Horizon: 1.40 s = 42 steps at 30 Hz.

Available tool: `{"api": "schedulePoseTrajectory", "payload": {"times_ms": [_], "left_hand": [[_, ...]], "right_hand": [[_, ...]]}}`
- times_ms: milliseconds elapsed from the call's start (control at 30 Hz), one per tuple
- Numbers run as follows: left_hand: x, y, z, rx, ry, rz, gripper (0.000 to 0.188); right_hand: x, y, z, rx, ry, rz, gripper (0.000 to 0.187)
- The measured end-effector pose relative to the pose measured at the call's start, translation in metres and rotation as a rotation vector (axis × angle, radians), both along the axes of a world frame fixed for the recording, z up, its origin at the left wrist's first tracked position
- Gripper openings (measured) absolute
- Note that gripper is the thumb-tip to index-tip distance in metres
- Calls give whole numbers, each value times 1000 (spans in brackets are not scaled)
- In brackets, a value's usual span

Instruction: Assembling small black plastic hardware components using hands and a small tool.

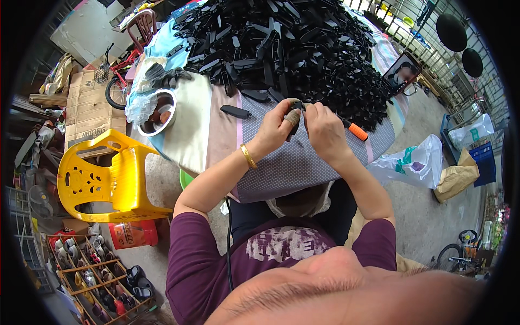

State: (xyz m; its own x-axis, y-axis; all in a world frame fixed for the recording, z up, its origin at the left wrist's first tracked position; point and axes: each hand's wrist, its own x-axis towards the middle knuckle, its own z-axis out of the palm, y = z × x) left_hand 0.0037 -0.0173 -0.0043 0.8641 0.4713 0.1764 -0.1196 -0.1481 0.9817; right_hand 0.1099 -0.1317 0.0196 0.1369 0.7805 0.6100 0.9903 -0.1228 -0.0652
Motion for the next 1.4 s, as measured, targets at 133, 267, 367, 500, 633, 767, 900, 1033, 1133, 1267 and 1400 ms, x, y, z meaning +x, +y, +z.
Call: {"api": "schedulePoseTrajectory", "payload": {"times_ms": [133, 267, 367, 500, 633, 767, 900, 1033, 1133, 1267, 1400], "left_hand": [[-1, -1, 15, 121, 71, 47, 21], [-1, 3, 16, 44, 172, -92, 24], [-1, -3, 8, -67, 87, -38, 23], [0, -1, 7, -39, 58, -42, 21], [-3, 4, 11, 36, 160, -136, 25], [-2, -9, 10, -9, 69, -54, 26], [0, -3, 1, -34, -18, -52, 24], [1, 10, 3, -385, 75, -273, 26], [0, 13, 4, -614, 68, -406, 34], [-3, 3, 12, -619, 1, -512, 52], [-6, 0, 14, -564, 22, -552, 51]], "right_hand": [[15, 0, -13, -101, -31, 24, 9], [22, -2, -10, -172, 16, 166, 10], [14, 4, -14, -135, 45, 159, 10], [19, 2, -17, -138, 63, 175, 11], [20, -3, -16, -196, 74, 204, 10], [11, -1, -15, -109, 72, 160, 12], [15, 0, -10, -112, 69, 174, 13], [24, -17, 5, -200, 162, 184, 17], [30, -26, 16, -125, 846, 258, 26], [33, -24, -3, -212, 1183, 395, 33], [23, -27, -14, -120, 1327, 423, 26]]}}
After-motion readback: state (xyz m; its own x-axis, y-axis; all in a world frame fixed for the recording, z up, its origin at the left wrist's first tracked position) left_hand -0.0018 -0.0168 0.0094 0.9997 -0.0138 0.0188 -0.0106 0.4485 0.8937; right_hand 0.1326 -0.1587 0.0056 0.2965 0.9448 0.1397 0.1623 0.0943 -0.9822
